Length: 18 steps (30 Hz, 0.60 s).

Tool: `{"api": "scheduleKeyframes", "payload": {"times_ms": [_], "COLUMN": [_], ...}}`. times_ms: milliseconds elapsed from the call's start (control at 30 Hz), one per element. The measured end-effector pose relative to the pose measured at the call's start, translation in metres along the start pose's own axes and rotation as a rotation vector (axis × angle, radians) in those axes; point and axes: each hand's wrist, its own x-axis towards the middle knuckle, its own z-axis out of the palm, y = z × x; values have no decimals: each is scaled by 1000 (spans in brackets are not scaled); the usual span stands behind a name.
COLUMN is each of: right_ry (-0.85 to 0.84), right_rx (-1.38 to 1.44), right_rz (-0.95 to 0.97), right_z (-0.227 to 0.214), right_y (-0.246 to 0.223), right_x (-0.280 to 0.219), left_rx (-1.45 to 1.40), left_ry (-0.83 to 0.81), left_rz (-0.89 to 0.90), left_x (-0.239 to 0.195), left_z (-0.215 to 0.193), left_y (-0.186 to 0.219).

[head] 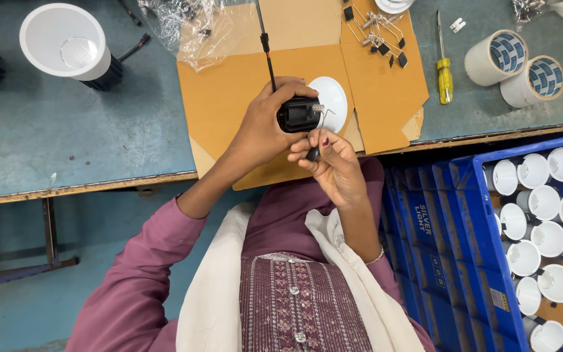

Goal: The person assembles small electronic components by inserting metal springs into a black finned housing and securing them with a yellow-handled screwdriver. They repeatedly pick up white cylindrical housings from a blue crate, attach the finned assembly, and place the completed units back into the crate.

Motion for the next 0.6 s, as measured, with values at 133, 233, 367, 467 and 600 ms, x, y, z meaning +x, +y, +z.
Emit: {"api": "scheduleKeyframes", "payload": {"times_ms": [133,233,367,467,600], "right_ry": [12,36,48,66,77], "right_rx": [-19,-32,-83,-143,-168], "right_rz": [10,7,-10,23,47], "right_z": [1,1,1,1,5], "right_y": [1,3,3,2,-2], "right_x": [0,-2,-1,-1,-1], "left_rx": [-59,-124,-186,-203,-403], "left_ry": [-62,-122,-188,-247,-244], "left_rz": [7,-24,-67,-64,-193], "left_x": [3,3,3,5,7], "left_z": [-1,-2,-6,-10,-8], "left_y": [-3,-8,-14,-18,-21]}}
